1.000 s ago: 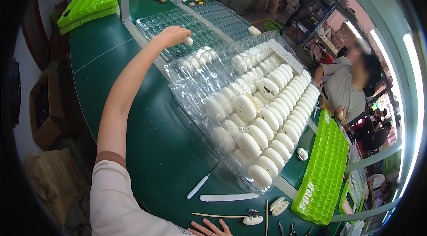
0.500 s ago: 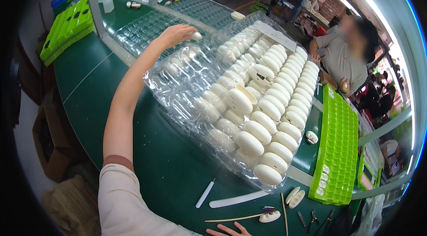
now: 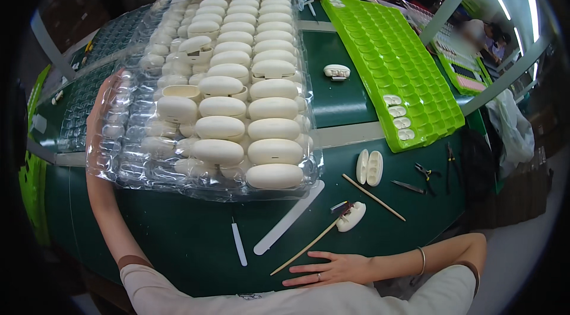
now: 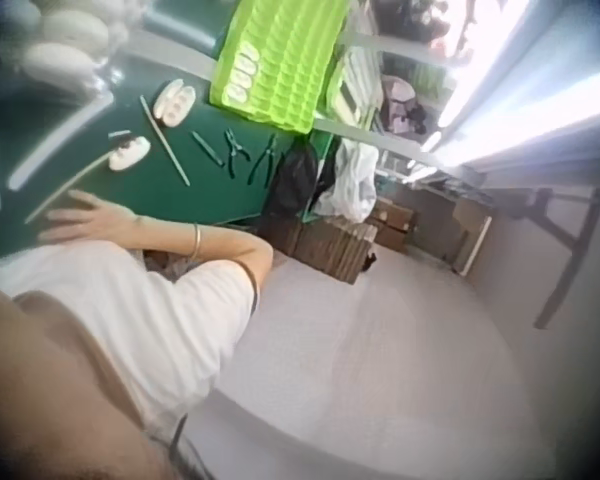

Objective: The person assembles white plastic electronic cases by opening them, inserting small red circuit boards into the bottom halves, and closing the lids. The person handles the cases one at a time, using a wooden stick to assist with placement, and places the finished units into a green tray.

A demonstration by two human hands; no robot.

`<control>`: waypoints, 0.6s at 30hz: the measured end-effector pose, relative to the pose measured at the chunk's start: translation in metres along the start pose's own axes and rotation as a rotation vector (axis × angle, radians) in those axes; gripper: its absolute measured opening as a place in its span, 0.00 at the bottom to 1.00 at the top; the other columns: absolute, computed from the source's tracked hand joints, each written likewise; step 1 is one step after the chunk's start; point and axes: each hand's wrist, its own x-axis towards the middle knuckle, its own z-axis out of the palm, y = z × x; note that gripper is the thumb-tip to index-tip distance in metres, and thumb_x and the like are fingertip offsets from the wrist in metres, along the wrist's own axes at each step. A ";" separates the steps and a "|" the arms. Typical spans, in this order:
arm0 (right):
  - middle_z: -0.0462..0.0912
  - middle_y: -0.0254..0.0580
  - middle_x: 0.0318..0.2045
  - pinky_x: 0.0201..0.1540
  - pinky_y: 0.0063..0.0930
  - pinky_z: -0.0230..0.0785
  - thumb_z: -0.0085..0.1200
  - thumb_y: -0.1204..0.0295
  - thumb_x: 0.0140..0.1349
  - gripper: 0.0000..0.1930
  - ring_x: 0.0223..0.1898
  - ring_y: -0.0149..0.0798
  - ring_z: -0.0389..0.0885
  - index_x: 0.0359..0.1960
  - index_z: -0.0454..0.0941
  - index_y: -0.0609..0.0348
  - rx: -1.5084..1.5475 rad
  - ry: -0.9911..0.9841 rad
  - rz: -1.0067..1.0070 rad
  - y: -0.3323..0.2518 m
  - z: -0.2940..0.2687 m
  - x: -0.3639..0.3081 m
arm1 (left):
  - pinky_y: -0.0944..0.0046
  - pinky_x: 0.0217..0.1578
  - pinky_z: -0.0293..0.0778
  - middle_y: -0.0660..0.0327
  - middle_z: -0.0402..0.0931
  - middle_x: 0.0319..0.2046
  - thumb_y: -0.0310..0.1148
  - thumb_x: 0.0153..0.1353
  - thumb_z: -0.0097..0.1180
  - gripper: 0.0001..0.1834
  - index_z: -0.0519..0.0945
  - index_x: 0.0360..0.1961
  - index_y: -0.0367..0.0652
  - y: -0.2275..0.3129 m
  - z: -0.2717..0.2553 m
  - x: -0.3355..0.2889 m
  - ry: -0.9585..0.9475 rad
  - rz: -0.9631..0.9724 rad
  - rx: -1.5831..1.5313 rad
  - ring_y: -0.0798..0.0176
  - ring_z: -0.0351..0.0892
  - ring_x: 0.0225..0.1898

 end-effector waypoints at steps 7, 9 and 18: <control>0.35 0.27 0.67 0.65 0.50 0.28 0.26 0.57 0.64 0.27 0.68 0.36 0.34 0.65 0.38 0.34 -0.202 -0.161 -0.013 -0.005 -0.015 0.004 | 0.65 0.58 0.54 0.58 0.62 0.58 0.39 0.65 0.40 0.23 0.62 0.60 0.47 -0.081 -0.114 0.066 0.078 0.226 0.615 0.61 0.58 0.60; 0.37 0.26 0.67 0.65 0.49 0.26 0.26 0.54 0.64 0.27 0.68 0.35 0.33 0.65 0.39 0.34 -0.193 -0.138 -0.022 -0.003 -0.010 0.003 | 0.66 0.58 0.54 0.58 0.63 0.57 0.39 0.65 0.39 0.22 0.63 0.59 0.45 -0.069 -0.137 0.062 0.155 0.318 0.648 0.62 0.59 0.60; 0.52 0.34 0.64 0.65 0.45 0.38 0.41 0.52 0.61 0.25 0.66 0.36 0.46 0.58 0.61 0.46 -0.040 0.206 -0.069 -0.002 0.005 -0.003 | 0.63 0.53 0.62 0.61 0.73 0.46 0.29 0.52 0.55 0.18 0.74 0.47 0.44 0.110 0.039 -0.025 -0.407 0.322 0.745 0.62 0.69 0.50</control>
